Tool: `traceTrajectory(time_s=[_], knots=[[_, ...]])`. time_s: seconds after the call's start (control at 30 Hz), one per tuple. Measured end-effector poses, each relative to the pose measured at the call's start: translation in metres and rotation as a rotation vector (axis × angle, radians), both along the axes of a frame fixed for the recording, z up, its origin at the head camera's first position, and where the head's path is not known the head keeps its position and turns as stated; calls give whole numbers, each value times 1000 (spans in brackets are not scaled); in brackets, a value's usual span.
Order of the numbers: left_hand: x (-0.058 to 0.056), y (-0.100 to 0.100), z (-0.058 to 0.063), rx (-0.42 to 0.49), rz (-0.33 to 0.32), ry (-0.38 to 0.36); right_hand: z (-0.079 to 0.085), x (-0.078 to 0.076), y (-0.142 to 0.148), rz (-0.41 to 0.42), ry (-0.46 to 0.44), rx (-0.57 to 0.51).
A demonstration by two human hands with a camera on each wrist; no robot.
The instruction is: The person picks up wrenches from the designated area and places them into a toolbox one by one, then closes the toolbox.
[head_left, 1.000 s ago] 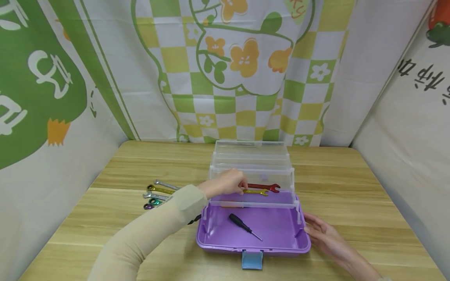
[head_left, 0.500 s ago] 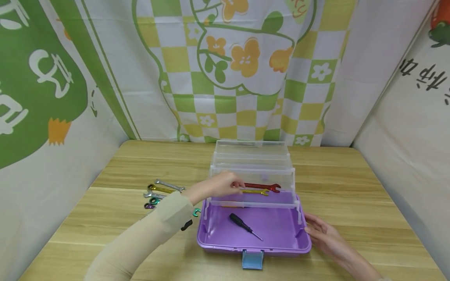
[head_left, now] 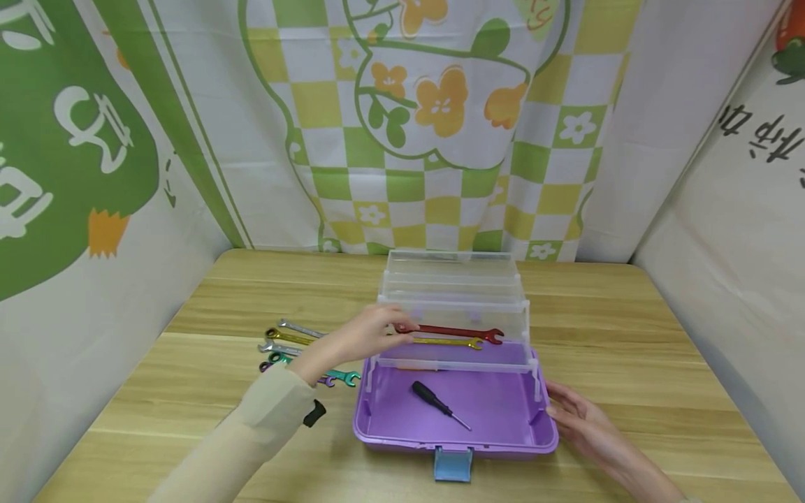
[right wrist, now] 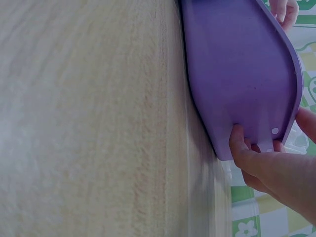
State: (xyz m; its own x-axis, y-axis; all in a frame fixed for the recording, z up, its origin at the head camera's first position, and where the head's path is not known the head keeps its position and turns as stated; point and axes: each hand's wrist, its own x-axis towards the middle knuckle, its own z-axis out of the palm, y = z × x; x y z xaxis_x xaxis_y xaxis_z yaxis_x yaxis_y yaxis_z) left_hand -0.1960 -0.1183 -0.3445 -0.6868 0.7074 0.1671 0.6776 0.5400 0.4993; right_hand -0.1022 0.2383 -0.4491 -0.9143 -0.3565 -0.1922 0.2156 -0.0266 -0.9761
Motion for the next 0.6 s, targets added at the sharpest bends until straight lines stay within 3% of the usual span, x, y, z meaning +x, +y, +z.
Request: traceTrajectory(time_s=[0.23, 0.6], knots=[[10, -20, -2, 66, 88, -36, -1, 0, 0, 0, 0, -9], [23, -49, -18, 171, 166, 64, 0, 0, -1, -10, -10, 9]])
